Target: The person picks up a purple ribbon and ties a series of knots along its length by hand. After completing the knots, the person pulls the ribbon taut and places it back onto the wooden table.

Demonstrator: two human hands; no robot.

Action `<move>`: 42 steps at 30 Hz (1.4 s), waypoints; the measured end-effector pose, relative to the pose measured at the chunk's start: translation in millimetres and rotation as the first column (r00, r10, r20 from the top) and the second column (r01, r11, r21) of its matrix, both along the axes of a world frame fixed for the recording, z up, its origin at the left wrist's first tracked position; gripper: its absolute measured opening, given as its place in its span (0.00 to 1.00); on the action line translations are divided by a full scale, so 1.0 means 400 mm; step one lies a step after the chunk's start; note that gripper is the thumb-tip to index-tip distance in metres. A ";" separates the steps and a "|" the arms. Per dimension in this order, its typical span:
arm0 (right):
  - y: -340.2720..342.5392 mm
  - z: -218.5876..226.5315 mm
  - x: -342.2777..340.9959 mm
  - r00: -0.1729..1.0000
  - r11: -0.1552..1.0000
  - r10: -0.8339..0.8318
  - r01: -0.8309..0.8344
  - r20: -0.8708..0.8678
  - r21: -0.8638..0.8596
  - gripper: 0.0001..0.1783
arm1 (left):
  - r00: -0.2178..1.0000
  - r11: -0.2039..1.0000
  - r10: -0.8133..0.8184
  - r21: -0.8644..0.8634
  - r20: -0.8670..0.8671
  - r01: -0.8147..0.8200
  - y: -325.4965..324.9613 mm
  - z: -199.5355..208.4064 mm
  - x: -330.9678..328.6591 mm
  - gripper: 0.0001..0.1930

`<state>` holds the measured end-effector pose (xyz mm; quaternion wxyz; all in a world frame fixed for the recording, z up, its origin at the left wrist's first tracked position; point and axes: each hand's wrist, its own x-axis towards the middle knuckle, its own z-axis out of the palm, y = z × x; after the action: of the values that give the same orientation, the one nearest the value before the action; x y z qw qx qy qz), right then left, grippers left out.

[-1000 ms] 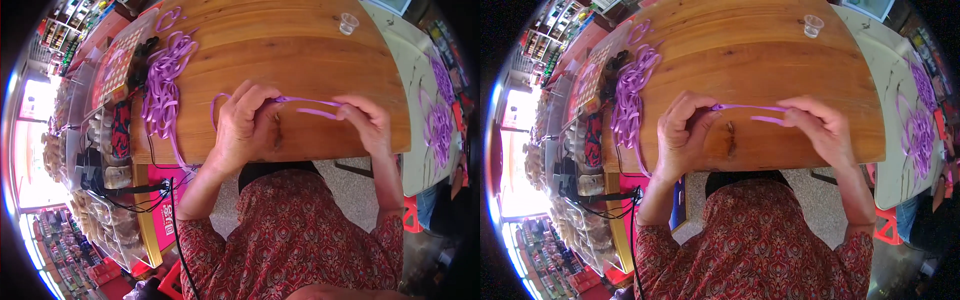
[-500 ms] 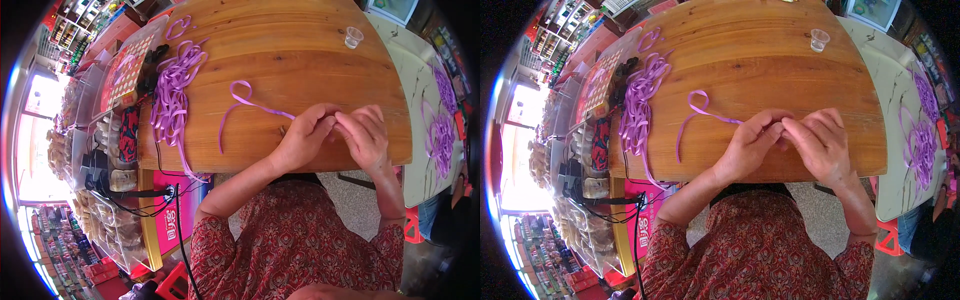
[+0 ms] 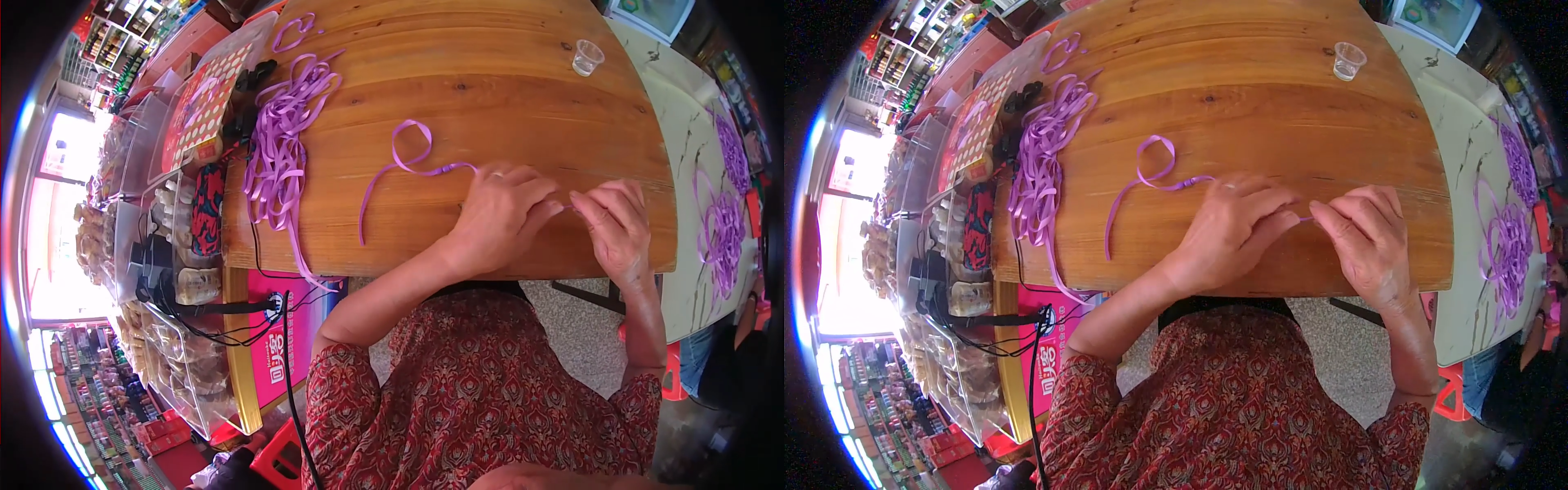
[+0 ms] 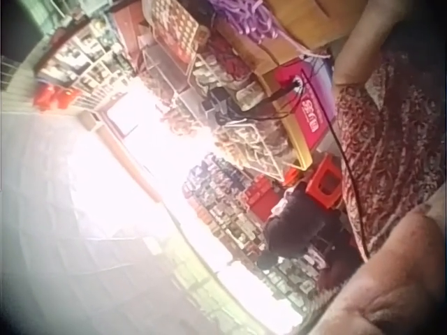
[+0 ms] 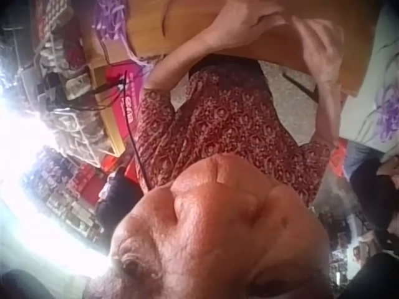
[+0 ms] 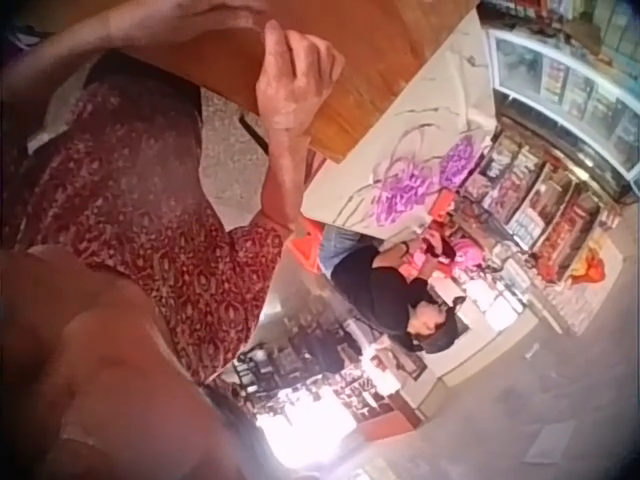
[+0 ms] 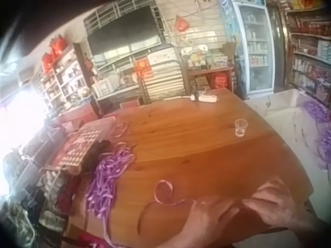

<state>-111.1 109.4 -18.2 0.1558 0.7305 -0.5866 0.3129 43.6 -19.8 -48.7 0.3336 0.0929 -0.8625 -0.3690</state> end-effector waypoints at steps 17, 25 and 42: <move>0.003 -0.006 -0.047 0.901 0.989 -0.133 0.093 0.414 0.117 0.13 | 0.999 0.687 0.012 0.726 -0.045 0.024 0.014 -0.012 0.003 0.04; -0.001 0.020 -0.049 0.931 0.995 0.024 -0.057 0.365 0.080 0.15 | 0.997 0.658 -0.055 0.753 0.057 -0.007 0.029 -0.013 0.009 0.04; 0.009 -0.021 -0.026 0.928 0.991 0.019 -0.067 0.371 0.118 0.08 | 0.996 0.837 -0.079 0.545 0.030 0.049 0.063 0.000 -0.027 0.03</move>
<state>-121.4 112.9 -26.7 -0.0115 0.6800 -0.6081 0.4096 32.8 5.4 -48.9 0.2587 0.1643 -0.7335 -0.6067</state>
